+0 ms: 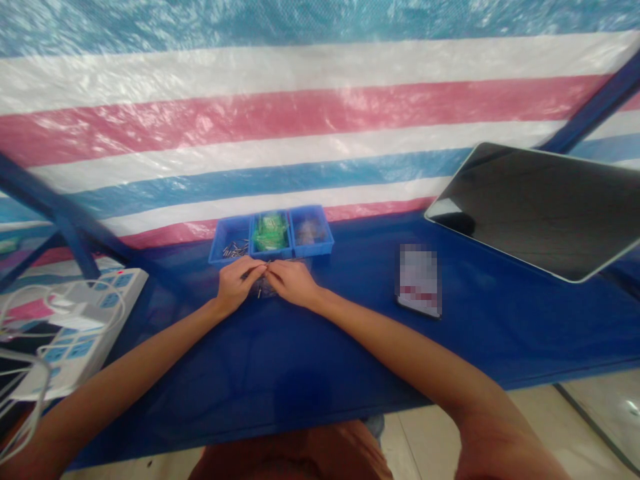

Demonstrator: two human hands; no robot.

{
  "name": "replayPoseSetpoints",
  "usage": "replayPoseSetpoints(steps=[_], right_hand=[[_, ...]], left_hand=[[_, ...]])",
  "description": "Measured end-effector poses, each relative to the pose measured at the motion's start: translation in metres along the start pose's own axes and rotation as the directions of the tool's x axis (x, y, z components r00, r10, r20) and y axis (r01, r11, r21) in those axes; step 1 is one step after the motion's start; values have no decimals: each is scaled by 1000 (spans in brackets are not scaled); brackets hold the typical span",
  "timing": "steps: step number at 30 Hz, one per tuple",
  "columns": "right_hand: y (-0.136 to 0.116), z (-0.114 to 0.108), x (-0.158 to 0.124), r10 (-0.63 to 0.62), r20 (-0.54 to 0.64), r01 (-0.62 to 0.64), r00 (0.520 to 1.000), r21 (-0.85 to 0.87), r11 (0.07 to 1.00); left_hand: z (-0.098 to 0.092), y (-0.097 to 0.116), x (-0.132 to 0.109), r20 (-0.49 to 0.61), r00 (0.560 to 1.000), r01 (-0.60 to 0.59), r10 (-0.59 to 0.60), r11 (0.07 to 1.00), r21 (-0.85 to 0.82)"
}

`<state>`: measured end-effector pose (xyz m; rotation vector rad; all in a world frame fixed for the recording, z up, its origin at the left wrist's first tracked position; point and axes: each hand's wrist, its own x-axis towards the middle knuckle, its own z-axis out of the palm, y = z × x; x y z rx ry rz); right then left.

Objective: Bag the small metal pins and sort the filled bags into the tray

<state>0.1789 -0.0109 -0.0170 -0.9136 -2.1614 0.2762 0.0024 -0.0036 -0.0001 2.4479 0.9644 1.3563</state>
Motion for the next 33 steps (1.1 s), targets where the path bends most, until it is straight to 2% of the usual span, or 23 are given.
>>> replayPoseSetpoints(steps=[11,19,27,30,33], right_hand=[[0,0,0,58,-59,-56,997,40,998],[-6,-5,-1,131,-203,-111,970,110,988],[-6,-5,-1,108,-224,-83,969,118,990],[-5,-4,-1,109,-232,-86,966,110,990],[-3,-3,-1,74,-190,-58,979,90,994]], left_hand=[[0,1,1,-4,1000,0,0,1000,-6],[-1,0,1,-6,1000,19,-19,1000,23],[0,-2,0,-13,1000,25,-25,1000,18],[-1,-2,0,-48,999,25,-24,1000,14],[-2,-3,1,-93,995,20,-20,1000,-1]])
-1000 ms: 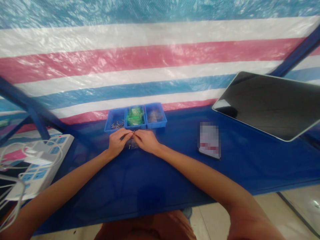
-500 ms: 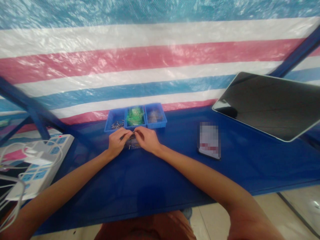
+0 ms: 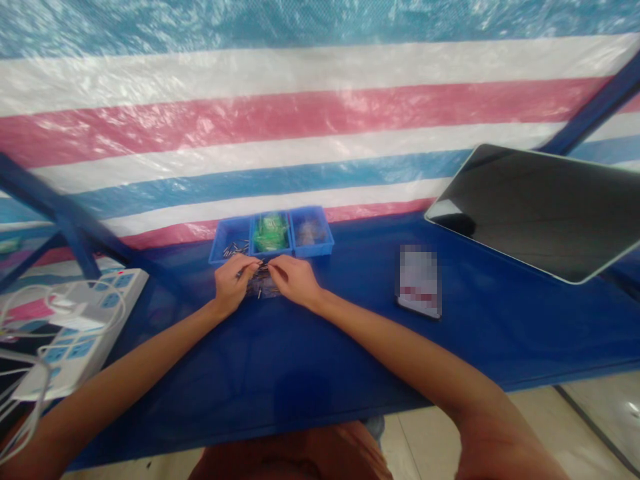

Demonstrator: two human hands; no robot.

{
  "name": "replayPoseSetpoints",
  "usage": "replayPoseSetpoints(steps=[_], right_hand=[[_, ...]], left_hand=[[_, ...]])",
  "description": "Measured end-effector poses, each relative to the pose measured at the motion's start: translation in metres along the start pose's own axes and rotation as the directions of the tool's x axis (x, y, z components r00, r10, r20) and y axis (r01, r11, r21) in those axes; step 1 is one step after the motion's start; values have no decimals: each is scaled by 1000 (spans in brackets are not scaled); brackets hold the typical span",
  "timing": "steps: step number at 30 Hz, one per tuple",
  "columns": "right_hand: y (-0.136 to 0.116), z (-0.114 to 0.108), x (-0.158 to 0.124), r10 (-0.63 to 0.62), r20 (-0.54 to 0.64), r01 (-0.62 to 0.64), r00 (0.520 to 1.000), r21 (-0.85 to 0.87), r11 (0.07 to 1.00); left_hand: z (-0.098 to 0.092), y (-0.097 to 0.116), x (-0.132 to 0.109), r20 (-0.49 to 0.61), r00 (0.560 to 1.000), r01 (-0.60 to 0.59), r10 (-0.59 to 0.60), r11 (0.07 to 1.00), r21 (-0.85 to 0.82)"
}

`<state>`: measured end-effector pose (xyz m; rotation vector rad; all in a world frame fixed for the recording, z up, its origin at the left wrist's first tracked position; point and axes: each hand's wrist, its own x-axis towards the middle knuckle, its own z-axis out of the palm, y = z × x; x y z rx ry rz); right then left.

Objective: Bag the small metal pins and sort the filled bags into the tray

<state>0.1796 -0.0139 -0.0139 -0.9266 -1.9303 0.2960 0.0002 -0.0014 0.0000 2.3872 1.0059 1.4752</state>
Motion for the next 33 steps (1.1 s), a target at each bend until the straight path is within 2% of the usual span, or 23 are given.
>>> replayPoseSetpoints(steps=[6,18,23,30,33], right_hand=[[1,1,0,-68,123,77,990,-66,995],[2,2,-1,-72,124,81,990,-72,994],[3,4,-1,-41,84,47,996,-72,996],[-2,-1,-1,63,-53,-63,997,0,998],[-6,-3,-1,67,-81,-65,994,33,997]], left_hand=[[0,0,1,-8,1000,-10,10,1000,-20],[0,2,1,60,998,-28,29,999,-24],[2,-1,0,76,997,-29,30,999,-20],[0,1,1,89,996,-4,5,1000,-13],[0,2,1,81,997,-7,8,1000,-11]])
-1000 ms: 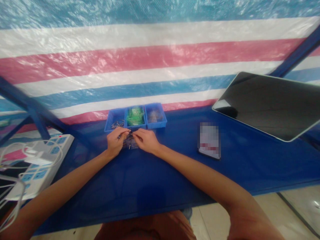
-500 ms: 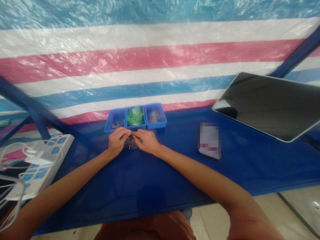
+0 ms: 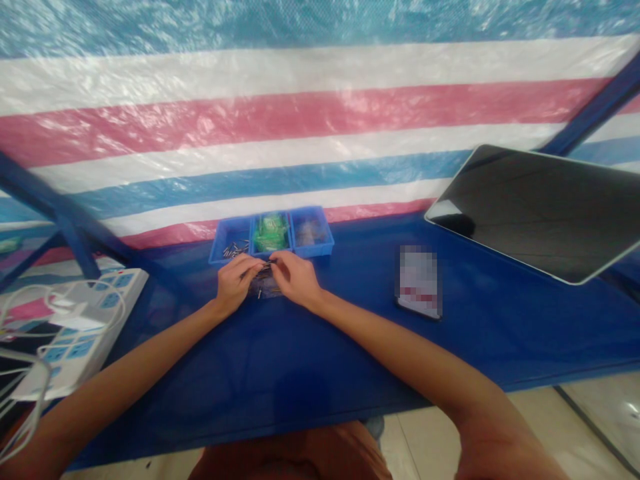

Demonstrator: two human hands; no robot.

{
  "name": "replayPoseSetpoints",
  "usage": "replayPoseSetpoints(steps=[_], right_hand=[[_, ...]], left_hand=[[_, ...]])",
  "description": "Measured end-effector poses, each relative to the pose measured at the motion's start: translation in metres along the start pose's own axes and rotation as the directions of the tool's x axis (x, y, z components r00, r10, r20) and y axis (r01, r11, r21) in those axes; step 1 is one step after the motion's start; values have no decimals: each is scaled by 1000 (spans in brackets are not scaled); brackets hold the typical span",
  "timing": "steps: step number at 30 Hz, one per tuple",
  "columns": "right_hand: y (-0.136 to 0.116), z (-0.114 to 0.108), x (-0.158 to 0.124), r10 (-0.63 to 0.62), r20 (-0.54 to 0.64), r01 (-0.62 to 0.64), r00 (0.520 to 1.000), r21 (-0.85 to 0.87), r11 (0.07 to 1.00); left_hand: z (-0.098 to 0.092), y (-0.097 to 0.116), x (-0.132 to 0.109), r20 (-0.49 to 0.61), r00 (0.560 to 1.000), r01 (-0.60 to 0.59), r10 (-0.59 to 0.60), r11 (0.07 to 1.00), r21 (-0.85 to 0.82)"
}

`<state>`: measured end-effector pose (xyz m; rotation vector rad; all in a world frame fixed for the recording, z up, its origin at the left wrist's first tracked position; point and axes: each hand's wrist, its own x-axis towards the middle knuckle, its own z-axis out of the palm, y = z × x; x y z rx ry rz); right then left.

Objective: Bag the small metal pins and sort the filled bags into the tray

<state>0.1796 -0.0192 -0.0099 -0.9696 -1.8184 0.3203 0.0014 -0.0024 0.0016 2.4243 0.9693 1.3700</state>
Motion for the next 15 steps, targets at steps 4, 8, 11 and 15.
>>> replayPoseSetpoints(steps=[4,8,11,15], right_hand=[[-2,-1,1,-37,4,37,999,12,999],[-2,-2,0,-59,16,58,998,5,998],[-1,-2,0,-44,8,44,999,-5,999],[-2,-2,1,-11,-16,11,1000,5,1000]], left_hand=[[1,0,-1,-35,999,15,-15,1000,0],[1,0,-2,-77,995,65,-63,998,19],[1,2,-3,-87,995,42,-39,999,25],[-2,-1,-2,-244,970,24,-1,996,90]])
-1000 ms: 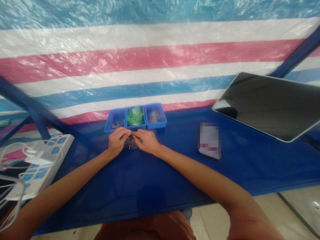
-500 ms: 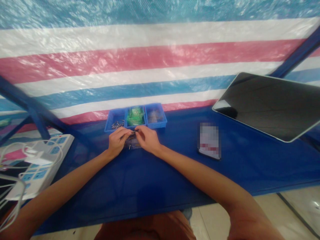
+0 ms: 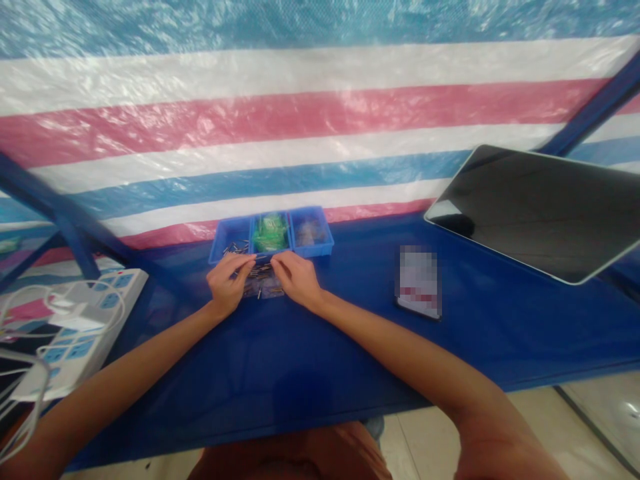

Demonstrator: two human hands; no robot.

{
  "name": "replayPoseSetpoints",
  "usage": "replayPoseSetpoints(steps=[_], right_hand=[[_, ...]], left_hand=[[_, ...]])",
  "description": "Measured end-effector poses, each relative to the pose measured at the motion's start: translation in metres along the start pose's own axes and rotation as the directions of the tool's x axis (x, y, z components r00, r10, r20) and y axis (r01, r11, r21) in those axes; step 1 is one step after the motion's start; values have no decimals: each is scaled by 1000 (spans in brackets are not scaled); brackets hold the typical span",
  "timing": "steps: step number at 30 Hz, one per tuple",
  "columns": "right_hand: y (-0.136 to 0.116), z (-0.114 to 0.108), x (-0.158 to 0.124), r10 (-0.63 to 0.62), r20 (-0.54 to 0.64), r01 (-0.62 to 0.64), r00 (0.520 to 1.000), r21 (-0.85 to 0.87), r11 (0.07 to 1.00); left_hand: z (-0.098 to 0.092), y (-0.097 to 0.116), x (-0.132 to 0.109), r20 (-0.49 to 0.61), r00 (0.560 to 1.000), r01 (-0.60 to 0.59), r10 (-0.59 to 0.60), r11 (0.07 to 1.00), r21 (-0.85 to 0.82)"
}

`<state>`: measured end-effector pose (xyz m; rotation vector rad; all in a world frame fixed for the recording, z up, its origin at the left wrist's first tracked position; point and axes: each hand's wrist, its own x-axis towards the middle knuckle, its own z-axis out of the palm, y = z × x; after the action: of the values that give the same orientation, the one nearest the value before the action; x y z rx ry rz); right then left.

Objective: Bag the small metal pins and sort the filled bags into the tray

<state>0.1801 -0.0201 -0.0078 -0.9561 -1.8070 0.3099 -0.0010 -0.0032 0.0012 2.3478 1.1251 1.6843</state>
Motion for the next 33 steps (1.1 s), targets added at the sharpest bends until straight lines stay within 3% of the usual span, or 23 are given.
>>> replayPoseSetpoints(steps=[3,7,13,16,19,23,33], right_hand=[[-1,0,1,-3,7,3,1000,13,1000],[1,1,2,-8,19,8,1000,-16,1000],[5,4,-1,-49,136,71,990,-165,984],[4,5,-3,-174,267,231,948,-200,952],[2,6,-3,-312,403,410,860,-185,893],[2,7,0,-388,486,513,783,-151,845],[3,10,0,-396,534,550,747,-161,820]], left_hand=[[-1,-5,6,-171,982,107,-78,981,165],[-1,-7,13,-105,980,189,-169,955,227],[0,-3,11,-85,987,151,-138,972,178],[-1,-2,10,-96,988,134,-119,977,169],[-2,-1,10,-95,989,130,-115,977,171],[-2,-2,8,-87,990,125,-111,975,183],[1,-3,5,-32,993,119,-115,976,182]])
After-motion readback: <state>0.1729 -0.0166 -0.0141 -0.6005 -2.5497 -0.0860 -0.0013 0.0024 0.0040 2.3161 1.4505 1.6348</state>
